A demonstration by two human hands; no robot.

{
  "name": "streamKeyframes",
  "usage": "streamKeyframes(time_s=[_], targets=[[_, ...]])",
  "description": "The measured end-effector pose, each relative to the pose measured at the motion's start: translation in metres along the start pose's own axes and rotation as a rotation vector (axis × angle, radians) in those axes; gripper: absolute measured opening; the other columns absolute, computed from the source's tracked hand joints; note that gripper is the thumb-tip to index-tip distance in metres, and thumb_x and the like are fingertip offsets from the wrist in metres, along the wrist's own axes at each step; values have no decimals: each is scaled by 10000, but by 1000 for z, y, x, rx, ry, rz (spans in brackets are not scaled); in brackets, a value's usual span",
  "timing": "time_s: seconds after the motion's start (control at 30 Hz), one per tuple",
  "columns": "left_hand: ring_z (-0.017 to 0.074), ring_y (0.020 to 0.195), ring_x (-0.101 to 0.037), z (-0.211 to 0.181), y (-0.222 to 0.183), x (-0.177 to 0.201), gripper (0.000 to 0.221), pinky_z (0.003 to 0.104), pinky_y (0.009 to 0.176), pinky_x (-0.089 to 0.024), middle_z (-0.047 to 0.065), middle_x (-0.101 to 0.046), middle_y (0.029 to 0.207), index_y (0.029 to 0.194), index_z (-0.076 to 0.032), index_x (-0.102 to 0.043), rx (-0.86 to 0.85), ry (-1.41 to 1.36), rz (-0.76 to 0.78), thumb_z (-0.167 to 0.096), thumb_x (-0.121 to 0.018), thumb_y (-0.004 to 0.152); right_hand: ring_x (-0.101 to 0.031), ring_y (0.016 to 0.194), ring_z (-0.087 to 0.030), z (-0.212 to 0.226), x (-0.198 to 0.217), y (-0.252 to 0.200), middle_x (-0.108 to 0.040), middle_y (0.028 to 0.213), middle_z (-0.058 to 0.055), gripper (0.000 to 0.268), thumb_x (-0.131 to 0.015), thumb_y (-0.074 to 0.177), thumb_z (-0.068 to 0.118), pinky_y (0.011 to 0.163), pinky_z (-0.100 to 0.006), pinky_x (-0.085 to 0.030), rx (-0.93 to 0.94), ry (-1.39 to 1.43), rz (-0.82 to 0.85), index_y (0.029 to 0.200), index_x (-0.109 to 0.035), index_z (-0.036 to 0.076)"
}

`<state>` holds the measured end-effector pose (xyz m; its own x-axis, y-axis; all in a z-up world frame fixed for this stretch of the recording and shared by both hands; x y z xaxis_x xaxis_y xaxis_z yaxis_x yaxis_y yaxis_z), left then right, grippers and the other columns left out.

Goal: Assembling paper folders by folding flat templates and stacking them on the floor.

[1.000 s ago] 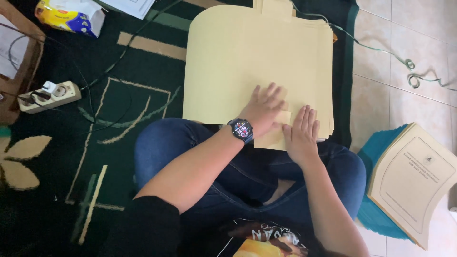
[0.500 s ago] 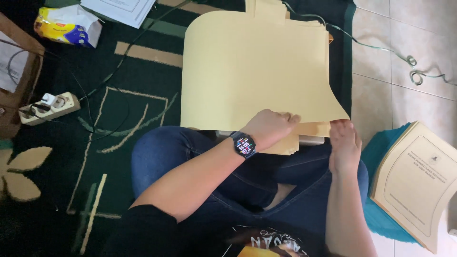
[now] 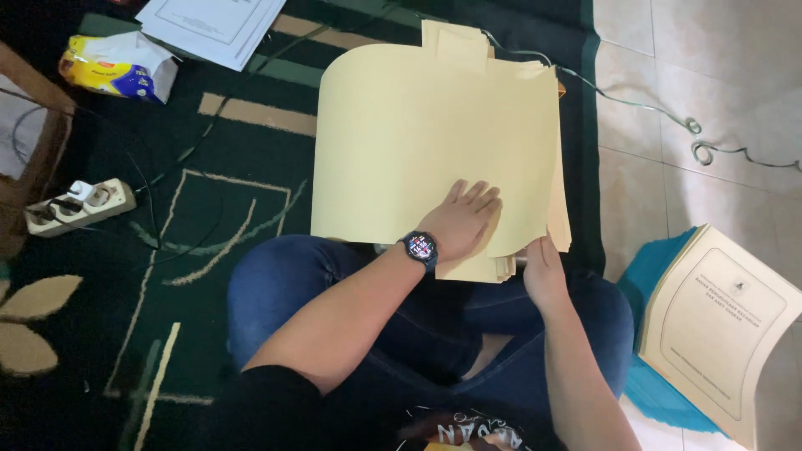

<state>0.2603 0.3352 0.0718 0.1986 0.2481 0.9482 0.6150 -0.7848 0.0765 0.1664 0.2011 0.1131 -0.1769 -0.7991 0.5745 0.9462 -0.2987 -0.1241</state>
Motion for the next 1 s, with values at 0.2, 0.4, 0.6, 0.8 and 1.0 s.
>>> streamKeyframes(time_s=[0.2,0.4,0.6,0.8,1.0], targets=[[309,1601,-124,-9,-8,10,726,557,1290,-18,84,-165,1727,1621,-302,-280,9,13,140,-684,-327,1005,-117,1554,-409,44,4,-10,-133,1693,-231,567,-119,1131,289,1289,-527,-131,-29,603,-5,1624,-160,12],[323,1602,-83,-11,-5,6,747,566,1281,4,161,-106,1722,1663,-176,9,91,-16,138,-540,-240,1060,-63,1583,-373,-17,-8,9,-92,1710,-232,587,-265,1117,262,1276,-511,-23,216,-609,287,1640,-155,18],[327,1605,-12,-17,-6,0,887,615,1265,38,84,-67,1742,1649,-318,-123,-17,95,242,-825,-213,928,-81,1594,-284,-53,1,40,-54,1740,-113,602,-259,1097,276,1284,-461,-91,214,-820,330,1663,-124,118],[315,1604,-21,-18,-7,3,901,605,1271,19,66,-64,1743,1647,-320,-167,-1,137,245,-833,-260,912,-41,1593,-358,-52,-3,141,-9,1731,-184,644,-250,1114,342,1283,-483,-88,310,-957,370,1663,-65,61],[329,1602,4,-19,-2,0,858,617,1266,29,75,-25,1744,1655,-312,-113,26,148,279,-779,-244,947,40,1601,-319,-21,-17,263,44,1736,-154,645,-181,1122,373,1301,-480,-30,271,-923,329,1673,-21,79]])
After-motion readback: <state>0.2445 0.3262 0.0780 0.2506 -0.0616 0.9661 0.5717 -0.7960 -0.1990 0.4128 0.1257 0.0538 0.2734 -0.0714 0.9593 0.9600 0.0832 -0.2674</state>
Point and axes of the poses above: each hand's wrist, its own y-axis towards the middle knuckle, its own x-axis out of the back of the hand, z = x × y, the point moved 6 cm from there along y, towards the middle knuckle
